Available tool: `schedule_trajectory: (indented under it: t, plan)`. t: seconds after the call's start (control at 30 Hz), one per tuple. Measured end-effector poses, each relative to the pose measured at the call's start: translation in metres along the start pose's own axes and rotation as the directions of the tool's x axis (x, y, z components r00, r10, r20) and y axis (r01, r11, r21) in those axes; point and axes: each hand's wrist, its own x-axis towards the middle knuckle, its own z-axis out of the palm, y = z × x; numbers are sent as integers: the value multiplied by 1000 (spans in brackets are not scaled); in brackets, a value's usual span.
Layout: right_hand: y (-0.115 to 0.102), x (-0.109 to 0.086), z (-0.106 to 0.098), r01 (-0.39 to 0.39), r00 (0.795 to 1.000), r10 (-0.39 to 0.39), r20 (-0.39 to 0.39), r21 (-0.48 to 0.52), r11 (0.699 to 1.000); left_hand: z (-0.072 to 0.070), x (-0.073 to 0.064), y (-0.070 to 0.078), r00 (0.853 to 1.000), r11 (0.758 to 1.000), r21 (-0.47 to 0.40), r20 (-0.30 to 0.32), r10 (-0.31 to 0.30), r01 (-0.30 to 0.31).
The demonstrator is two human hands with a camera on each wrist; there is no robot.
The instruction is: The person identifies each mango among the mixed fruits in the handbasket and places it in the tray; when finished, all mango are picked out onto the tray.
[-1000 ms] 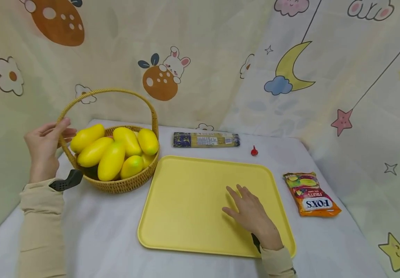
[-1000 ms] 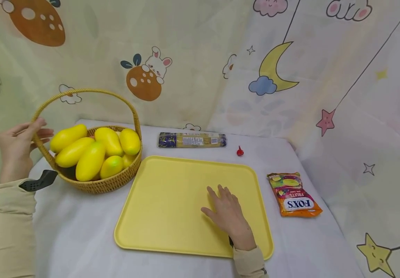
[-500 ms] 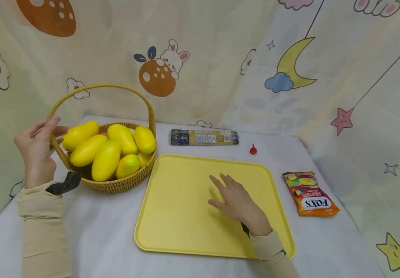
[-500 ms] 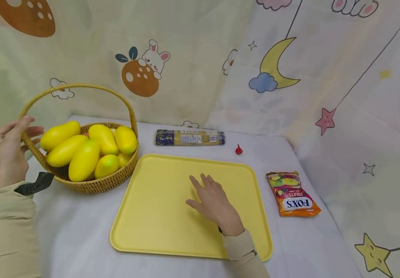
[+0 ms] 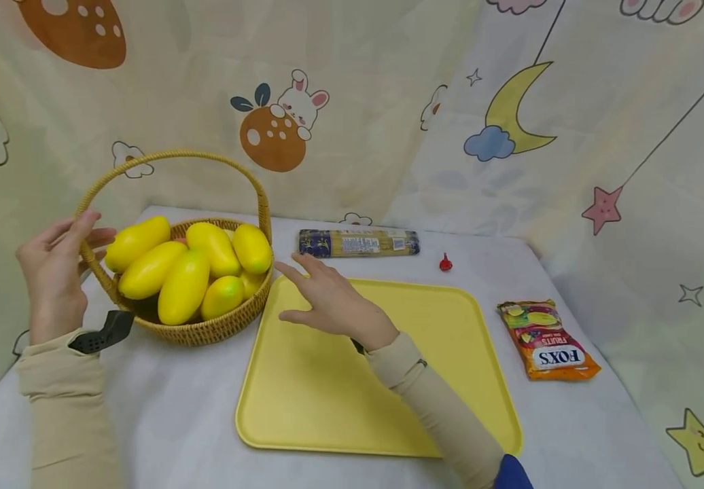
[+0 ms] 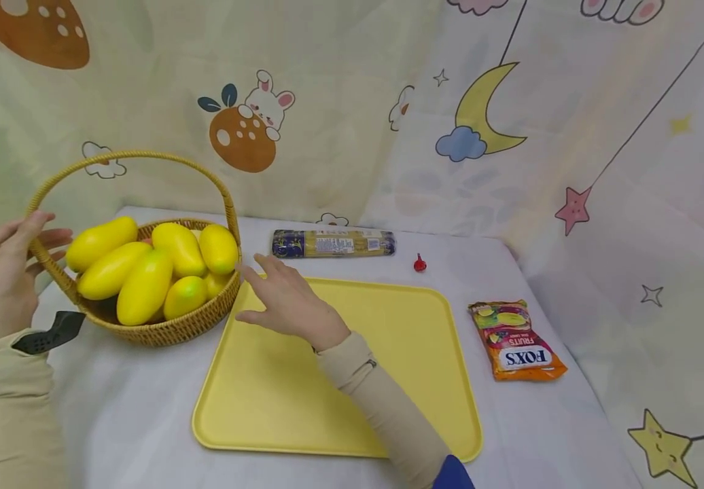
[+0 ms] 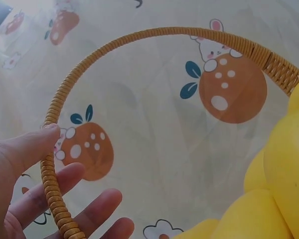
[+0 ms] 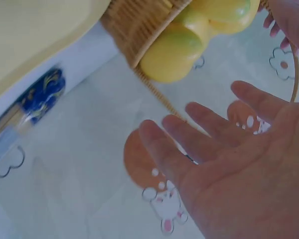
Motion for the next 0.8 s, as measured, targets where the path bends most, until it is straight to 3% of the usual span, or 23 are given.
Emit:
schedule_trajectory:
  t: [0.33,0.57,0.8]
  plan:
    - [-34,64,12,94,995,-93,45,-20,995,0,0,0,1000,1000,4,1,-7,7]
    - [-41,80,22,90,993,-87,83,-37,995,4,1,-1,1000,1000,2,20,3,-3]
    - [-44,89,31,102,988,-100,121,-17,995,-2,1,0,1000,999,37,7,-10,10]
